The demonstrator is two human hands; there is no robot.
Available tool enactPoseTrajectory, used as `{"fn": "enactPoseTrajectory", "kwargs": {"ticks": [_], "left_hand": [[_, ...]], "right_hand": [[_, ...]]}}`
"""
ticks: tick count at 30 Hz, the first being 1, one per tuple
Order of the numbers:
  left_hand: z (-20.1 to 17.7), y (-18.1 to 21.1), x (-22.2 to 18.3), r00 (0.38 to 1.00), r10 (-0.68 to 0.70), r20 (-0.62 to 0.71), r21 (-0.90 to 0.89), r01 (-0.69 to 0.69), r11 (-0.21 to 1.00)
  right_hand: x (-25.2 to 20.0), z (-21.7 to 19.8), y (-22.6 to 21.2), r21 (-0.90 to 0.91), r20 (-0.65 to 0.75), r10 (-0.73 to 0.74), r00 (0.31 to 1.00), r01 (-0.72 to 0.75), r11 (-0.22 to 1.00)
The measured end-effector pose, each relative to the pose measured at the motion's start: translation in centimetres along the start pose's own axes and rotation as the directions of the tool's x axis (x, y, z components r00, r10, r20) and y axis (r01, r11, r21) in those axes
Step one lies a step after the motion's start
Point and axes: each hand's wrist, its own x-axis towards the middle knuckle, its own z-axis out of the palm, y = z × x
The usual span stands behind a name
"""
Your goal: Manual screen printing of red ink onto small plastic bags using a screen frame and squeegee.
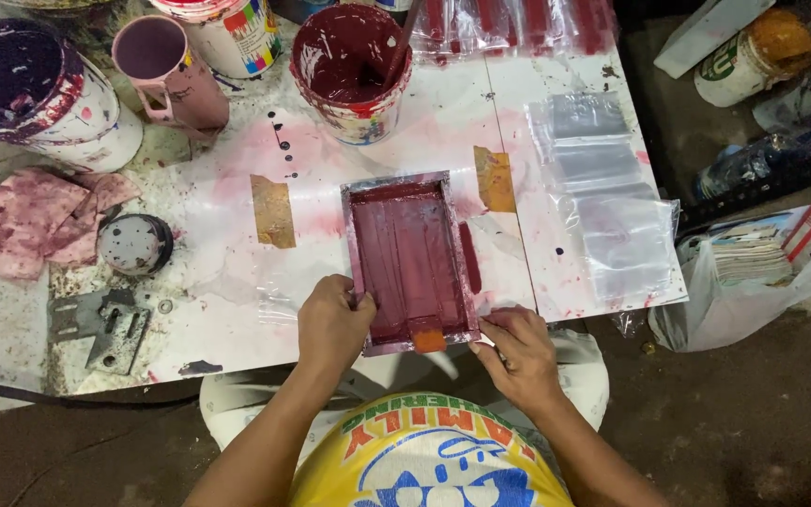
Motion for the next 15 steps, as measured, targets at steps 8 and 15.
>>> {"fn": "enactPoseTrajectory", "kwargs": {"ticks": [8,15], "left_hand": [[0.12,-0.32,0.05,1.0,0.022,0.008,0.042,-0.023,0.999],[0.2,-0.16,0.08,1.0,0.004,0.005,0.042,-0.004,0.999]], "right_hand": [[0.04,-0.02,-0.05,0.018,-0.004,0.006,1.0,-0.006,1.0],[-0.09,0.09,0.12,0.02,0.001,0.013,1.0,-0.013,1.0]]}}
